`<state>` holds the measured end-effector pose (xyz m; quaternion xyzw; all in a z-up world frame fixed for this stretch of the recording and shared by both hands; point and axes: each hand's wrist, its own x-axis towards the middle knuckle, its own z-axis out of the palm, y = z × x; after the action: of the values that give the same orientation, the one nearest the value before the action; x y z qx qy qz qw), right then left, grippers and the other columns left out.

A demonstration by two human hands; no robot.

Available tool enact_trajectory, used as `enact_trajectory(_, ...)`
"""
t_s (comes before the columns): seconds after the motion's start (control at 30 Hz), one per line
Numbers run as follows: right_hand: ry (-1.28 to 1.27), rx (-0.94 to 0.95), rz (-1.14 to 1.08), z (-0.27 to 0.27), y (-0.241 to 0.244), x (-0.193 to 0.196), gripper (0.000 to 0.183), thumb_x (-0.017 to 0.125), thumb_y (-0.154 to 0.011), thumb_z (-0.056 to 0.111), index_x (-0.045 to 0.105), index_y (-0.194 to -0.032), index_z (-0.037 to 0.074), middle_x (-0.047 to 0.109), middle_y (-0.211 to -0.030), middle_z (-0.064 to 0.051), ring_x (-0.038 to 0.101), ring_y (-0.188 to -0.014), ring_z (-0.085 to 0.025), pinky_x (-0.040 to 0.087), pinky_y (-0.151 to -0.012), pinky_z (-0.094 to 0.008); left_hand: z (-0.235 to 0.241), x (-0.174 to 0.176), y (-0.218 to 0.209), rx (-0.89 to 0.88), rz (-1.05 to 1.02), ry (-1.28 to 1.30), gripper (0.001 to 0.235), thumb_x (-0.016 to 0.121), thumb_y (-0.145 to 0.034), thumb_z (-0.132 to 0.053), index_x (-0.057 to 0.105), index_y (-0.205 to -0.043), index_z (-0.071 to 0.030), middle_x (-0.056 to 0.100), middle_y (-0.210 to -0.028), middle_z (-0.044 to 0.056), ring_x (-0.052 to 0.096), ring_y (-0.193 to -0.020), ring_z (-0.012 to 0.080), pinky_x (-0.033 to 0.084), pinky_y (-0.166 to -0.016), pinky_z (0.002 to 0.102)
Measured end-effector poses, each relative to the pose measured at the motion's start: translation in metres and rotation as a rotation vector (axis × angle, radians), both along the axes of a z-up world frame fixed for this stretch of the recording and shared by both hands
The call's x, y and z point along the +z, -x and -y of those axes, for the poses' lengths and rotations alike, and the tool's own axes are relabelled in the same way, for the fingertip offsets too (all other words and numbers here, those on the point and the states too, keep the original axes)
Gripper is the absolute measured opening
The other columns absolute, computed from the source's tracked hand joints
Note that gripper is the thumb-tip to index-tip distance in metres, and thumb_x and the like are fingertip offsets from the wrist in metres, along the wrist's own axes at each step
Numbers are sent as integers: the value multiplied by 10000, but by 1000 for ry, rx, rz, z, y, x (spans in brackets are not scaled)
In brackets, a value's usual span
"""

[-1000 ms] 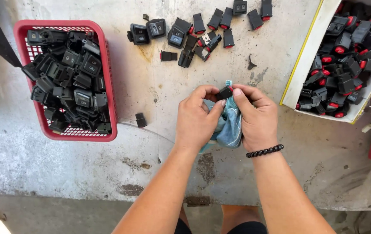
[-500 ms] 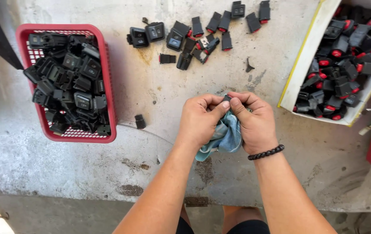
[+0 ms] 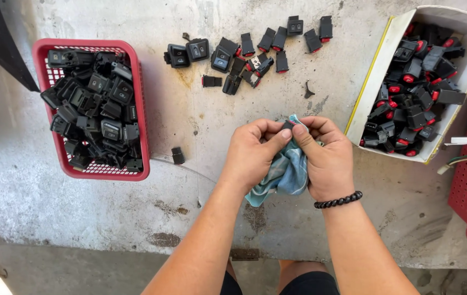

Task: The person sits on the floor and cleans small black and red plastic switches using a light blue cloth. They pick up switches from a red basket and the floor, wipe them, and place them back into the basket or onto the floor.

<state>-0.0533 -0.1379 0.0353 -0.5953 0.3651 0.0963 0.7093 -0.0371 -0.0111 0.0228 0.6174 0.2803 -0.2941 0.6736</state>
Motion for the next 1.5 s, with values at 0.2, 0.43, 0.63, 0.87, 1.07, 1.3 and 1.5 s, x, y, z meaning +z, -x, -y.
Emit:
enact_trajectory(0.2, 25, -61, -4, 1, -7, 15, 214, 813, -916, 146, 739, -1088, 42, 654, -837, 2, 603, -743, -17, 532, -713, -149, -8, 18, -9, -55, 2, -17, 193, 792, -855, -135, 781, -1016, -30, 713, -672, 28, 617, -599, 3, 483, -560, 157)
enact_trajectory(0.43, 72, 233, 98, 12, -8, 24, 230, 778, -933, 114, 758, -1154, 54, 696, -1001, -57, 644, -889, -67, 548, -855, -233, -7, 18, -8, -66, -3, -21, 157, 777, -864, -140, 785, -993, -50, 719, -666, 19, 644, -607, 6, 504, -554, 166)
enact_trajectory(0.63, 6, 307, 55, 20, -9, 20, 338, 800, -894, 113, 739, -1222, 60, 703, -952, 1, 583, -872, -18, 540, -835, -209, -9, 32, -16, -72, -37, 5, 160, 756, -887, -129, 784, -1004, -23, 733, -686, 54, 664, -680, 42, 524, -625, 182)
enact_trajectory(0.87, -37, 262, 61, 20, -9, 11, 279, 823, -863, 60, 731, -1120, 4, 724, -903, -57, 606, -816, -34, 540, -767, -205, -10, 35, -14, -39, -60, 43, 129, 754, -888, -115, 784, -974, -24, 736, -679, 63, 693, -683, 57, 534, -642, 180)
enact_trajectory(1.07, -60, 193, 150, 17, -5, 6, 167, 812, -880, 22, 684, -983, -1, 675, -964, -80, 592, -847, -74, 522, -776, -231, -9, 40, -17, -34, -59, 48, 125, 732, -902, -107, 777, -972, -13, 723, -676, 62, 684, -694, 59, 518, -651, 177)
enact_trajectory(1.3, -30, 224, 167, 18, 2, 8, 137, 763, -946, 72, 648, -991, 14, 670, -1023, -59, 584, -908, -65, 504, -814, -226, -7, 46, -18, -84, -39, 24, 116, 730, -892, -116, 771, -949, -24, 688, -642, 57, 631, -663, 43, 490, -613, 177)
enact_trajectory(1.5, 154, 456, 227, 19, -12, 33, 122, 688, -1017, 107, 705, -1107, 26, 661, -920, -25, 529, -905, -49, 525, -857, -275, -3, 43, -14, -78, 42, 23, 93, 714, -919, -114, 764, -915, -36, 681, -629, 47, 600, -631, 27, 483, -588, 180)
